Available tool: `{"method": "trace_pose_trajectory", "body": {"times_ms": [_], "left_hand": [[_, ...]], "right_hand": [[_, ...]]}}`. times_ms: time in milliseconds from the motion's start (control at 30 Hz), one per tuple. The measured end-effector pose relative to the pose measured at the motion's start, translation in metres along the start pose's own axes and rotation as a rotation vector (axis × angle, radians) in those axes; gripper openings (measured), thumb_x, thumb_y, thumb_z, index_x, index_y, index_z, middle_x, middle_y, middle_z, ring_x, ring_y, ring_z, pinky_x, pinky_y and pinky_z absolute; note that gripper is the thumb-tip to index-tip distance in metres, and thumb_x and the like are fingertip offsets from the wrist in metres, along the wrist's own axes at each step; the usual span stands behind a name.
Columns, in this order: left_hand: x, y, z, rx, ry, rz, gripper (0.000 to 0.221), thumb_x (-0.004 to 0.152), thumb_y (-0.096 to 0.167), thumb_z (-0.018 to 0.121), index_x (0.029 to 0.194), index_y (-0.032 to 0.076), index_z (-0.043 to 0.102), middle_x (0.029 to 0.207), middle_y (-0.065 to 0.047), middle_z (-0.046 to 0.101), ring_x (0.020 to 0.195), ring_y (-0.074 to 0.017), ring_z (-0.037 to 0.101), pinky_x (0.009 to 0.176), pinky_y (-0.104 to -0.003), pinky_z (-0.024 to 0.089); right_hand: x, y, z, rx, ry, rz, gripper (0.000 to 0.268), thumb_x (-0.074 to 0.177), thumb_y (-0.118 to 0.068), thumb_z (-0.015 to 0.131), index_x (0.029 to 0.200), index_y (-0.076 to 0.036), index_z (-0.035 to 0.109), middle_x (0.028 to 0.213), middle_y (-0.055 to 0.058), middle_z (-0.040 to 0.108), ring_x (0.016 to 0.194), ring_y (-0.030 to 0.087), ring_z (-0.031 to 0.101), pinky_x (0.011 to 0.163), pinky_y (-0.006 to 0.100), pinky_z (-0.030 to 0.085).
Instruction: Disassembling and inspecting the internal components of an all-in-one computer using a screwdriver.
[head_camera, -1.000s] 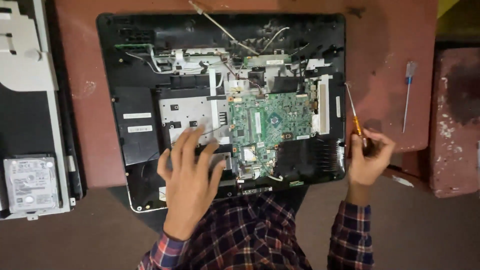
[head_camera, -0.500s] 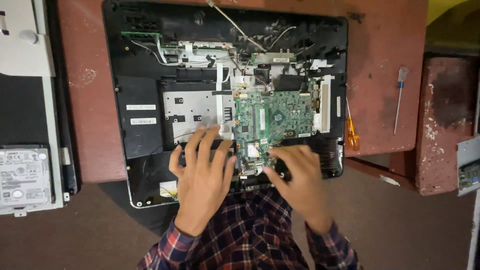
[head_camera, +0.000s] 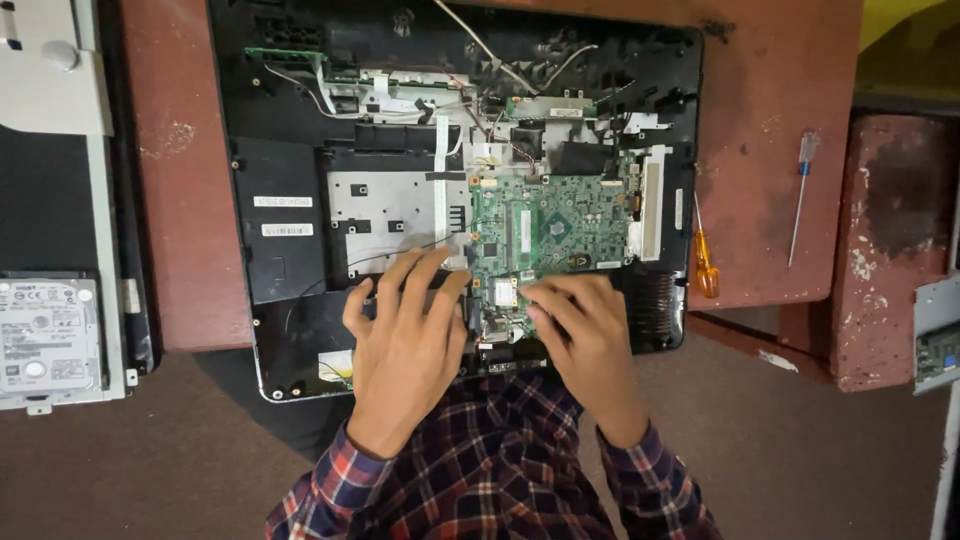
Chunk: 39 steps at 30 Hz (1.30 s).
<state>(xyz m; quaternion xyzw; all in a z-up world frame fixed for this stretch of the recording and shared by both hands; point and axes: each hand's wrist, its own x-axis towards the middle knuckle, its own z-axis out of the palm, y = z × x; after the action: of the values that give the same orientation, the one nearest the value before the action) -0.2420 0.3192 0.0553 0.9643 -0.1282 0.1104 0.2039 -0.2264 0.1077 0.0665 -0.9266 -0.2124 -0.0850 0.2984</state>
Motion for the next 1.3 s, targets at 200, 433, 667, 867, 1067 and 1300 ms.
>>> {"method": "trace_pose_trajectory", "body": {"times_ms": [200, 433, 667, 867, 1067, 1300], "left_hand": [[-0.001, 0.0, 0.001, 0.033, -0.014, 0.01, 0.035, 0.096, 0.01, 0.062, 0.13, 0.019, 0.058, 0.14, -0.007, 0.059, 0.135, -0.0256, 0.051, 0.107, -0.052, 0.024], [0.002, 0.002, 0.0, 0.065, -0.016, -0.018, 0.034, 0.096, 0.01, 0.06, 0.129, 0.018, 0.056, 0.14, -0.008, 0.058, 0.135, -0.0259, 0.052, 0.107, -0.052, 0.025], [0.002, 0.001, 0.003, 0.062, -0.037, -0.034, 0.037, 0.093, 0.011, 0.062, 0.129, 0.018, 0.057, 0.139, -0.009, 0.058, 0.134, -0.0261, 0.051, 0.106, -0.052, 0.024], [0.001, 0.001, 0.005, 0.061, -0.035, -0.044, 0.039, 0.092, 0.011, 0.062, 0.13, 0.018, 0.057, 0.139, -0.009, 0.058, 0.134, -0.0261, 0.05, 0.106, -0.052, 0.022], [0.001, 0.002, 0.005, 0.066, -0.029, -0.043, 0.039, 0.093, 0.011, 0.062, 0.13, 0.018, 0.057, 0.14, -0.008, 0.058, 0.134, -0.0258, 0.05, 0.106, -0.052, 0.022], [0.001, 0.001, 0.004, 0.041, -0.018, -0.049, 0.041, 0.092, 0.009, 0.062, 0.132, 0.017, 0.056, 0.14, -0.01, 0.057, 0.134, -0.0271, 0.05, 0.106, -0.053, 0.023]], "right_hand": [[0.008, 0.009, 0.007, -0.026, -0.099, -0.106, 0.035, 0.091, -0.012, 0.078, 0.126, -0.012, 0.071, 0.116, 0.007, 0.067, 0.105, 0.027, 0.059, 0.075, 0.037, 0.052], [0.0, 0.023, 0.016, 0.017, -0.111, -0.026, 0.04, 0.088, -0.016, 0.082, 0.126, -0.015, 0.07, 0.116, 0.007, 0.054, 0.107, 0.029, 0.053, 0.082, 0.04, 0.047], [0.003, 0.022, 0.016, 0.13, -0.136, 0.02, 0.036, 0.09, -0.013, 0.08, 0.124, -0.014, 0.069, 0.114, 0.008, 0.05, 0.105, 0.031, 0.052, 0.09, 0.044, 0.048], [0.004, 0.022, 0.016, 0.155, -0.158, 0.022, 0.033, 0.092, -0.013, 0.078, 0.124, -0.012, 0.069, 0.116, 0.009, 0.049, 0.109, 0.032, 0.054, 0.096, 0.046, 0.047], [0.001, 0.024, 0.017, 0.177, -0.157, 0.033, 0.034, 0.093, -0.011, 0.077, 0.126, -0.011, 0.069, 0.116, 0.01, 0.05, 0.111, 0.033, 0.056, 0.1, 0.05, 0.047], [0.001, 0.022, 0.015, 0.186, -0.156, 0.075, 0.035, 0.089, -0.014, 0.083, 0.12, -0.012, 0.068, 0.118, 0.01, 0.05, 0.111, 0.032, 0.056, 0.092, 0.05, 0.048]]}}
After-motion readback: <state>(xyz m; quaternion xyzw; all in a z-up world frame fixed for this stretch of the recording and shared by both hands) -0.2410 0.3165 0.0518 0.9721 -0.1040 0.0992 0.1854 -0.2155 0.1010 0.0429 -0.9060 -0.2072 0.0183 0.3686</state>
